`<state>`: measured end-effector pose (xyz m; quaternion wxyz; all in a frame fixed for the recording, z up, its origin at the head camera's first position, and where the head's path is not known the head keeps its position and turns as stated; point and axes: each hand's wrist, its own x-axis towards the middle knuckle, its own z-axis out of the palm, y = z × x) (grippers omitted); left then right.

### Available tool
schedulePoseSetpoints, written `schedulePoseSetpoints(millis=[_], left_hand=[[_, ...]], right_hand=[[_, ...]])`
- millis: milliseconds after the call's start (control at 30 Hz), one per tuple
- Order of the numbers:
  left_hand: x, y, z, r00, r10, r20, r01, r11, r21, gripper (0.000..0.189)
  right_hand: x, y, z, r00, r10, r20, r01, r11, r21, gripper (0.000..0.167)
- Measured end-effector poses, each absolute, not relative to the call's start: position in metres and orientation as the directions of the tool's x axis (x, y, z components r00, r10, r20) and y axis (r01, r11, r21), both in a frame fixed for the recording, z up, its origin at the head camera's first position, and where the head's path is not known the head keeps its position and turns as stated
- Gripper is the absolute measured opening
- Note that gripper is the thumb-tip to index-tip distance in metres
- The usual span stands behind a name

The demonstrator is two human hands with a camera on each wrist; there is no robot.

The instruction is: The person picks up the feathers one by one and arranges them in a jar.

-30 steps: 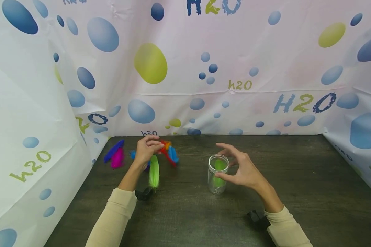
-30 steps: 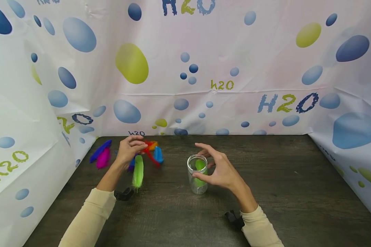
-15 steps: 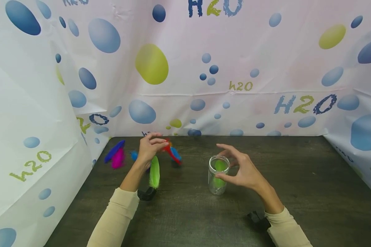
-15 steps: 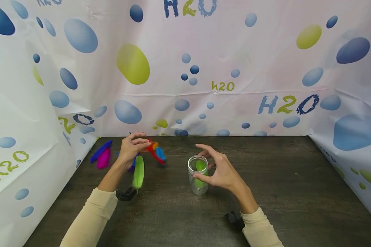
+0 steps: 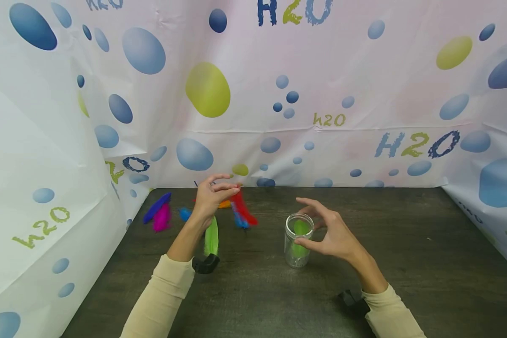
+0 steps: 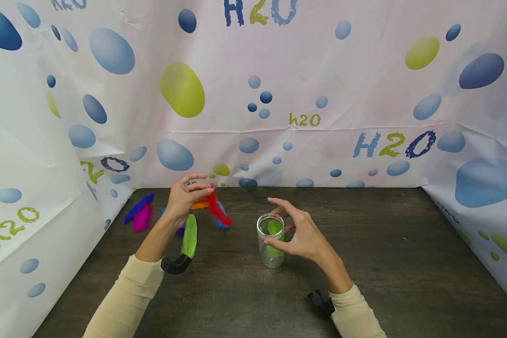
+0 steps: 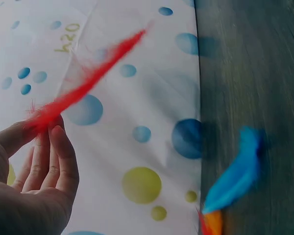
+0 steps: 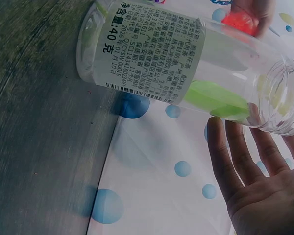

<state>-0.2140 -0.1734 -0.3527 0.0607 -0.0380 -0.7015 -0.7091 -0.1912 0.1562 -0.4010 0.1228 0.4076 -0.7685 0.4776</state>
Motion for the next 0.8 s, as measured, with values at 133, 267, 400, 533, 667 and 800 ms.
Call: schedulePoseSetpoints(millis=[133,267,400,533,667,800], left_hand=[[-0.212,-0.166,-0.347,-0.989,-0.022,0.146,0.147,-0.02,0.989,0.041],[-0.21,-0.159,-0.342,-0.988,-0.018,0.154,0.155,-0.04,0.987,0.039],[-0.209,-0.153,-0.335,-0.988,-0.009,0.152,0.153,-0.062,0.986,0.037],[-0.209,-0.145,-0.327,-0.988,0.001,0.153,0.153,-0.081,0.985,0.036],[-0.209,-0.136,-0.321,-0.986,0.008,0.167,0.165,-0.106,0.981,0.035],[-0.209,-0.127,-0.317,-0.984,0.017,0.18,0.176,-0.123,0.977,0.035]], right_hand=[[-0.191,0.156,-0.401,-0.638,-0.509,0.577,-0.743,0.212,-0.634,0.087],[-0.19,0.156,-0.4,-0.641,-0.51,0.574,-0.74,0.211,-0.638,0.087],[-0.19,0.156,-0.4,-0.642,-0.512,0.57,-0.736,0.206,-0.644,0.087],[-0.191,0.157,-0.4,-0.642,-0.511,0.571,-0.736,0.203,-0.646,0.087],[-0.192,0.157,-0.4,-0.64,-0.513,0.572,-0.737,0.202,-0.645,0.087],[-0.192,0.157,-0.399,-0.642,-0.515,0.567,-0.735,0.204,-0.646,0.087]])
